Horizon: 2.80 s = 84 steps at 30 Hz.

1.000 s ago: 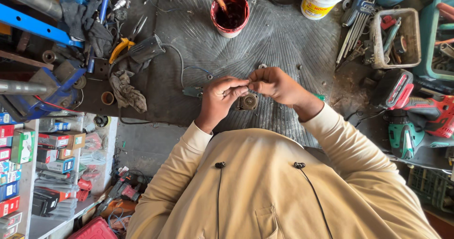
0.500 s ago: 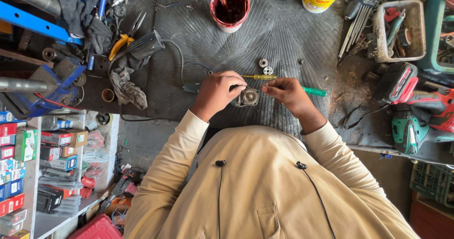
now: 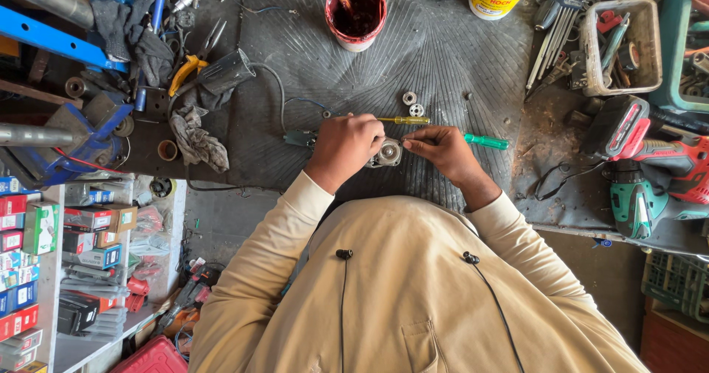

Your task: The person mixes a dark substance in a container, then wipes a small cylindrical electrical component with a cloth. They apply a white paste to the component and use a screwdriver to adjust internal parts. The person continues to manipulate the component and its wires on the workbench.

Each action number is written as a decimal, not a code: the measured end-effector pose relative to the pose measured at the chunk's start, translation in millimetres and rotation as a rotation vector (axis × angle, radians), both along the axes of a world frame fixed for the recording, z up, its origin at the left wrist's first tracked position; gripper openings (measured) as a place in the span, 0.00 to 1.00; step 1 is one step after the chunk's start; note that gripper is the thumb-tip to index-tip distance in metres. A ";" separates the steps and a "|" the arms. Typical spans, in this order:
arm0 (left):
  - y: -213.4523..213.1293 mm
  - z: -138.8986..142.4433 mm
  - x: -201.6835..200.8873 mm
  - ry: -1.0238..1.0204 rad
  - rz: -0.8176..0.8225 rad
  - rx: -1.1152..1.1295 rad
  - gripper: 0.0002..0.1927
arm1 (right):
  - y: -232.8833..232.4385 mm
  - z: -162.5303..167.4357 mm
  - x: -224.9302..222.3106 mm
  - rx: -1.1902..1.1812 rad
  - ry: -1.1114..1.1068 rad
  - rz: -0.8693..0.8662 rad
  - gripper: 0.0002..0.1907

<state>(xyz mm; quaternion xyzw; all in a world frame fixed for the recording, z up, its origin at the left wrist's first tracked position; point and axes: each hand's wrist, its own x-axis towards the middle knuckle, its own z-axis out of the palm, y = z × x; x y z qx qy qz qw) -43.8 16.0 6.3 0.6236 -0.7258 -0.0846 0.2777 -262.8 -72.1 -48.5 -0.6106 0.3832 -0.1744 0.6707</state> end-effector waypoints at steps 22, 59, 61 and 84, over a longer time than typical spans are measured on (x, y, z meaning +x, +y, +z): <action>-20.2 -0.7 20.0 0.197 -0.095 0.261 0.04 | 1.0 -4.6 0.1 0.006 -0.001 0.004 0.11; -9.3 27.3 -9.3 0.383 -0.067 0.015 0.06 | 3.9 6.9 0.0 -0.200 0.003 -0.067 0.08; -10.6 25.6 -13.9 0.491 -0.023 0.058 0.05 | 2.4 18.3 3.5 -0.329 0.005 -0.069 0.07; -5.4 7.0 -39.0 0.847 0.237 0.142 0.12 | 16.3 23.8 11.4 -0.354 0.059 -0.287 0.09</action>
